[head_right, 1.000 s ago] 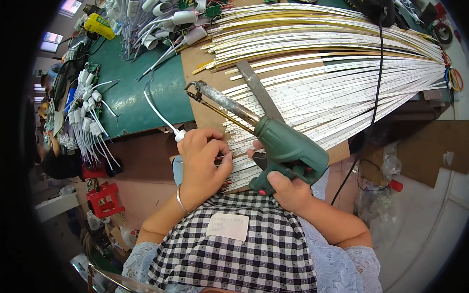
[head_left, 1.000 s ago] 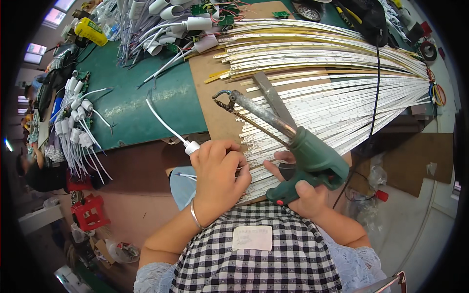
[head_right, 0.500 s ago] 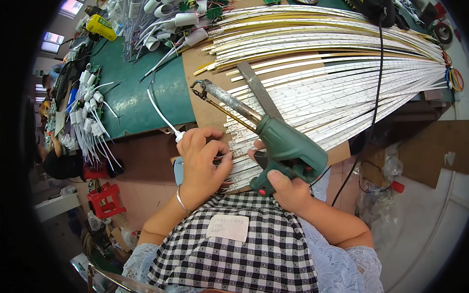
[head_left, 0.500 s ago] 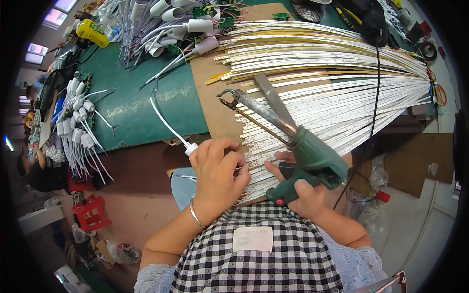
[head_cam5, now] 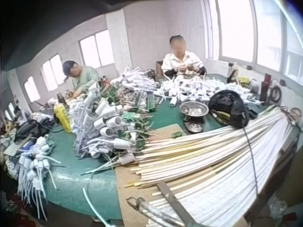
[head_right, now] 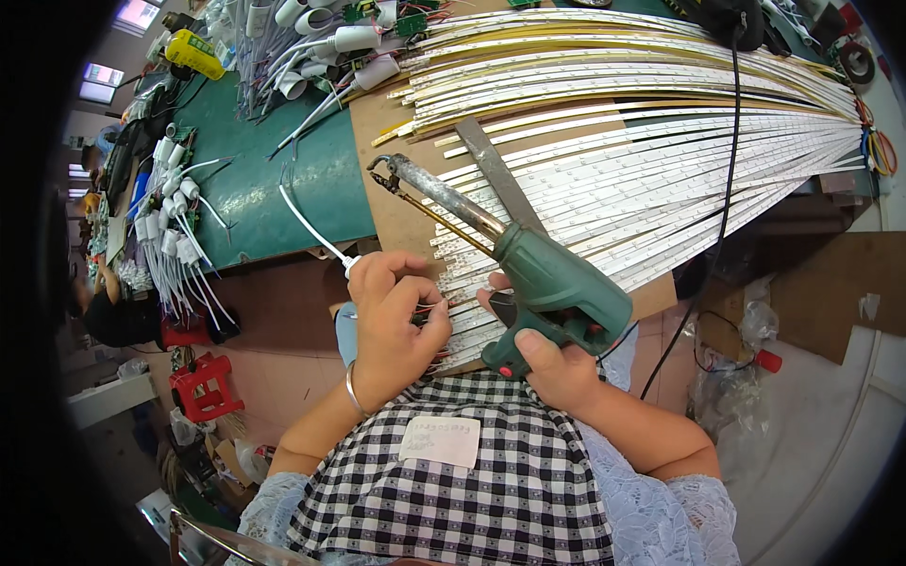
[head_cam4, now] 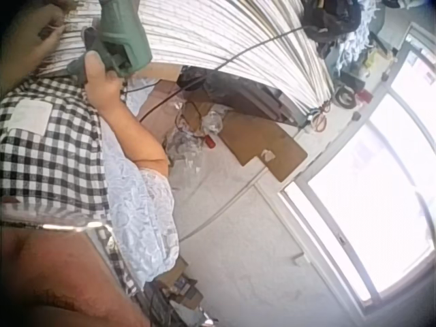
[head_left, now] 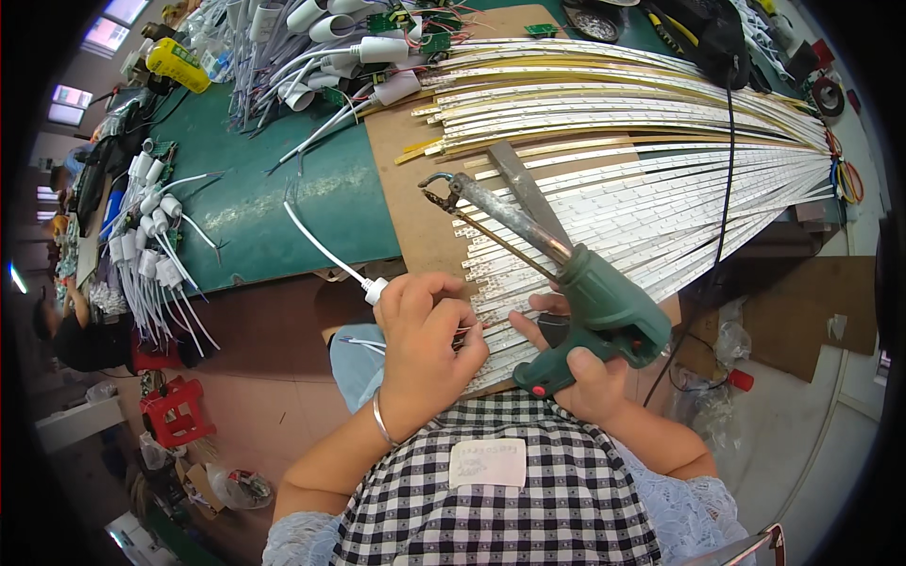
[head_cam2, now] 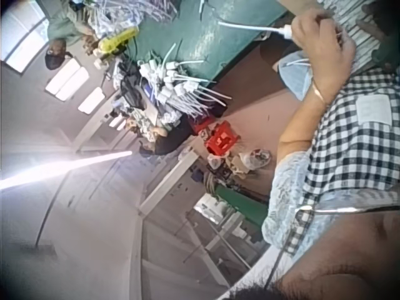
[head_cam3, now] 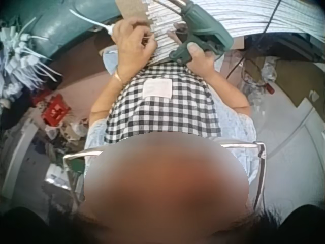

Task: The person uses a soldering iron to attach white wires to a large array of parallel metal strips on a workbench. They repeatedly pick up a wire, apply the soldering iron to the connection point, and place the finished unit aside. The process is repetitive and involves handling multiple wires and metal strips.

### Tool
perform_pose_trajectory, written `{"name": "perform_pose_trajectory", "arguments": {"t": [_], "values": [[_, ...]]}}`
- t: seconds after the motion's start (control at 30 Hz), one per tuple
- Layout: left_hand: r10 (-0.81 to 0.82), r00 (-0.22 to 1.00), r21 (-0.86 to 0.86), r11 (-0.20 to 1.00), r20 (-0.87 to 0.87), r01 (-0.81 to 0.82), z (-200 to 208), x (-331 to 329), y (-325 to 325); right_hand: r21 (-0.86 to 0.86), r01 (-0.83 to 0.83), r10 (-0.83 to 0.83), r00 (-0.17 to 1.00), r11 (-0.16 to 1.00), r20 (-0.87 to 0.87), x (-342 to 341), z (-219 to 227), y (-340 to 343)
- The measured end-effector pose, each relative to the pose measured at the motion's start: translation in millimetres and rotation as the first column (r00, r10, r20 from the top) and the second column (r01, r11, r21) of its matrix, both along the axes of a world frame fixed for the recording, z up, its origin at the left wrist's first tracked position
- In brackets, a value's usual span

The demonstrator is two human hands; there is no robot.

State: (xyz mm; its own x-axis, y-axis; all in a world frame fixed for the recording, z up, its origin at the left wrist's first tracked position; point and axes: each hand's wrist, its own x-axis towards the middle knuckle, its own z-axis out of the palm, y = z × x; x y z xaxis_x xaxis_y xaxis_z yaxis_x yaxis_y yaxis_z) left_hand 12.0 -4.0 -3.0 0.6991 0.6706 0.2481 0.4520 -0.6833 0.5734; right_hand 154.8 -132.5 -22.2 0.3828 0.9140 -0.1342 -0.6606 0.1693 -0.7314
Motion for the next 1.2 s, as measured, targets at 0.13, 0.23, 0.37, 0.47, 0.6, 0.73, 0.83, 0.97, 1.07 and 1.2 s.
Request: {"name": "perform_pose_trajectory", "arguments": {"t": [0.13,0.23,0.37,0.47,0.6,0.73,0.83,0.97,1.07,1.2], "values": [[0.006,0.995,0.086,0.996,-0.103,0.003,-3,-1,-3,0.032,0.002,-0.003,1.0,0.999,0.007,-1,-4,0],[-0.019,0.993,0.096,0.995,-0.114,0.03,-1,-1,-1,0.013,-0.006,0.006,1.0,1.0,0.019,0,-4,-1],[-0.019,0.995,0.093,0.995,-0.102,0.029,0,-1,-1,0.026,-0.017,0.015,0.999,1.0,0.052,0,-5,-1],[-0.013,0.998,0.085,0.996,-0.069,0.019,-3,-3,-2,0.016,-0.014,0.014,0.998,1.0,0.056,-1,-4,-1],[-0.017,0.999,0.085,0.996,-0.046,0.021,-4,-2,-2,-0.011,-0.018,0.019,0.999,1.0,0.027,-1,3,-4],[-0.021,0.999,0.083,0.996,-0.037,0.024,-3,-3,-1,-0.144,-0.152,0.167,0.981,0.978,0.1,17,7,-32],[-0.021,1.0,0.023,1.0,-0.006,0.021,-4,-6,0,-0.094,-0.164,0.183,0.949,0.982,0.256,29,5,-62],[-0.038,0.999,-0.018,0.999,-0.021,0.038,-4,-7,3,-0.343,-0.029,0.278,0.649,0.939,0.708,40,31,-87],[-0.06,0.997,-0.054,0.997,-0.049,0.057,1,-6,8,-0.307,0.064,0.245,0.462,0.949,0.853,39,31,-96],[-0.073,0.996,-0.071,0.995,-0.056,0.069,3,-7,12,-0.393,-0.024,0.351,0.504,0.919,0.789,41,32,-103]]}}
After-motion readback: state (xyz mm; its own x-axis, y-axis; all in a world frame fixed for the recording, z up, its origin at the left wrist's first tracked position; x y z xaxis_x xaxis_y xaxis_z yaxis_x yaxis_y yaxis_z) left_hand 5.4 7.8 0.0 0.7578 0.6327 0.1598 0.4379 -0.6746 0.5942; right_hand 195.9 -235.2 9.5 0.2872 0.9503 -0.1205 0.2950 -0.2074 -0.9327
